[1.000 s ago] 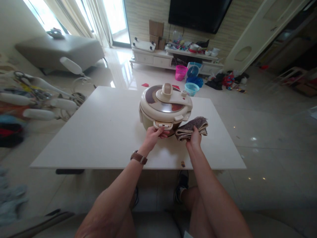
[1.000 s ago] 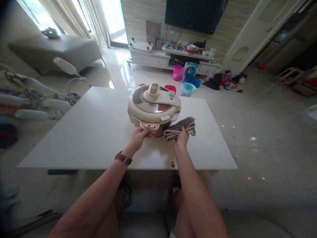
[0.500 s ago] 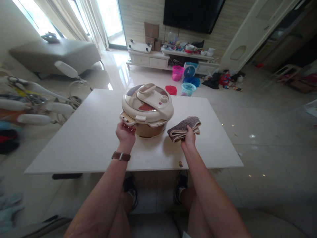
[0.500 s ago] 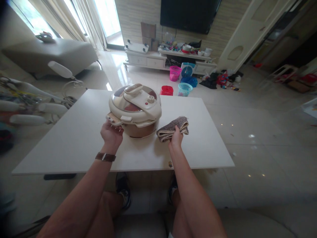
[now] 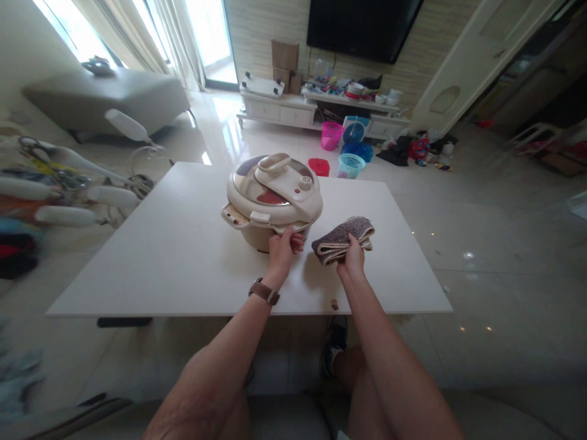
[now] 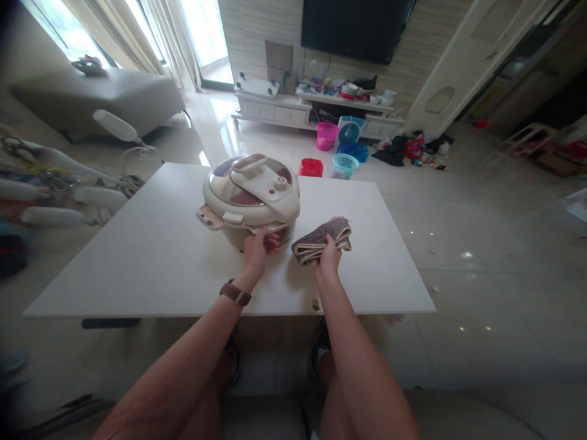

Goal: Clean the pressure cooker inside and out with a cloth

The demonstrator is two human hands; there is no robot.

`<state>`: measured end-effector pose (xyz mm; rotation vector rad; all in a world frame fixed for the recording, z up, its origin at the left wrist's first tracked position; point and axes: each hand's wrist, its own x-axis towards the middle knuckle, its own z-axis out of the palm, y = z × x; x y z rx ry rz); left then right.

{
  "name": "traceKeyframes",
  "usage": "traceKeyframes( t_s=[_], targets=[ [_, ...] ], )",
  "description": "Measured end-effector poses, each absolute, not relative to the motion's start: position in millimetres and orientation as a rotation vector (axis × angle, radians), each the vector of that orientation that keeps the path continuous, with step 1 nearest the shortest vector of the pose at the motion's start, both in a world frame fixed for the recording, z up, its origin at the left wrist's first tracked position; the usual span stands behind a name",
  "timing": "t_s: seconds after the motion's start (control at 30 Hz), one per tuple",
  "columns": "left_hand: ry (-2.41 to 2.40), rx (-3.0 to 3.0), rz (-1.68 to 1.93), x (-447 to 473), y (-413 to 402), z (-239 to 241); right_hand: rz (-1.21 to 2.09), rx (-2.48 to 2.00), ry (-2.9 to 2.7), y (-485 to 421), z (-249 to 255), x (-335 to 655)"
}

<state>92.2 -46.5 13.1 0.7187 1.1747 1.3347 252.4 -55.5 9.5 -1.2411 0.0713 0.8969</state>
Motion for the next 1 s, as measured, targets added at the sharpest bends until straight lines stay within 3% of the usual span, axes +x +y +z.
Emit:
traceKeyframes(
  t_s=[0.33, 0.7, 0.77, 0.9, 1.0],
  targets=[
    [1.188, 0.752, 1.287, 67, -55, 12, 0.883, -1.247, 0.048, -50, 1, 254],
    [1.199, 1.122, 1.186, -29, -77, -6, 0.806, -1.259, -0.006, -47, 2, 255],
    [1.325, 1.248, 1.310, -42, -78, -6, 0.811, -1.249, -0.009, -47, 1, 255],
    [1.652, 1.003, 1.947, -50, -72, -10, 0.815, -1.242, -0.013, -46, -1, 256],
    [1.494, 0.893, 2.008, -40, -65, -16, 0.802, -1.217, -0.002, -46, 0, 255]
  ],
)
